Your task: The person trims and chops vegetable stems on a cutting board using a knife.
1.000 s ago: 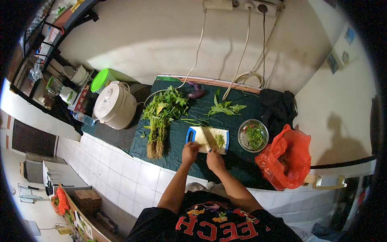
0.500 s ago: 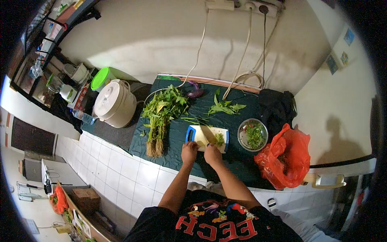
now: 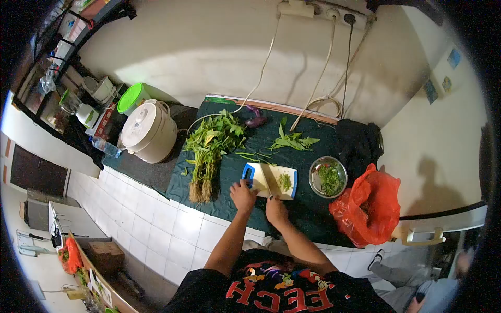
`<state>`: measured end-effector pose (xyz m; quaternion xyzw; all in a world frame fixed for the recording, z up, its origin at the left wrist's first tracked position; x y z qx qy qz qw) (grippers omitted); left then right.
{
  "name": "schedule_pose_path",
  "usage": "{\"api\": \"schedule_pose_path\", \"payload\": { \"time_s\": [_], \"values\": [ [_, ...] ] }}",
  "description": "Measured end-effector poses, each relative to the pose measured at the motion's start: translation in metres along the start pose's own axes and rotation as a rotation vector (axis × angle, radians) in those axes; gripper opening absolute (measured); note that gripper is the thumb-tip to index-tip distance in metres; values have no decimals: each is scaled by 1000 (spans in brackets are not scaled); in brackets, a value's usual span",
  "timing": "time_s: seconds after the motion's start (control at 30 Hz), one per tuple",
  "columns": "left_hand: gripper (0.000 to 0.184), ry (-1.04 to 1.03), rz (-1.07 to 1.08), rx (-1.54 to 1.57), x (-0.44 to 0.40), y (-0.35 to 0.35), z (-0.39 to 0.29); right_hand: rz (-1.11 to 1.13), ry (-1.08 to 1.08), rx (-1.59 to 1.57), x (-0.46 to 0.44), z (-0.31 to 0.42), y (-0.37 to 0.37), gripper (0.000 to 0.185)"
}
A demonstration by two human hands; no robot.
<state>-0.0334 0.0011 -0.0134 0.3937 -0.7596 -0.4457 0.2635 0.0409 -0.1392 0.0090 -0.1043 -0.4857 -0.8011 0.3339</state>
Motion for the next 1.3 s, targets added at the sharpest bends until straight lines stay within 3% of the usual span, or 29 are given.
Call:
{"api": "schedule_pose_path", "payload": {
  "time_s": [0.03,0.1,0.13,0.27,0.43,0.5,0.73,0.83,0.93,1.2,1.3],
  "values": [
    [60,2,0,5,1,-2,2,-2,0,5,-4,-1,-3,38],
    [96,103,-130,-39,1,6,11,10,33,42,-13,2,-8,37],
    [124,209,34,59,-2,0,22,-4,84,35,-21,7,-7,36],
    [138,223,156,-3,-5,-6,33,1,110,105,-25,15,-9,37],
    [139,196,173,-19,-6,-14,41,-117,19,76,-13,0,-25,32],
    [140,194,176,-23,-8,-15,42,-124,80,35,-25,5,-21,35],
    [139,202,221,-29,-9,-13,41,63,124,116,-5,17,-12,36],
    [140,203,223,-26,-12,-16,41,-38,-26,16,-7,10,-14,36],
    [141,210,243,-46,-10,-19,42,-59,143,45,-27,22,-12,33],
    [141,231,192,-109,-13,-25,47,-26,-9,22,-6,6,-22,34],
    [135,247,271,-87,-11,-19,41,4,155,27,-17,22,-11,35]
  ]
}}
Point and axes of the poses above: each hand's wrist, its own x-axis away from the middle knuckle, its own y-axis out of the back of the hand, z = x × y, the point moved 5 cm from there along -x, towards the middle knuckle, and after that the axes turned 7 degrees about -y, right-handed, at the moved point
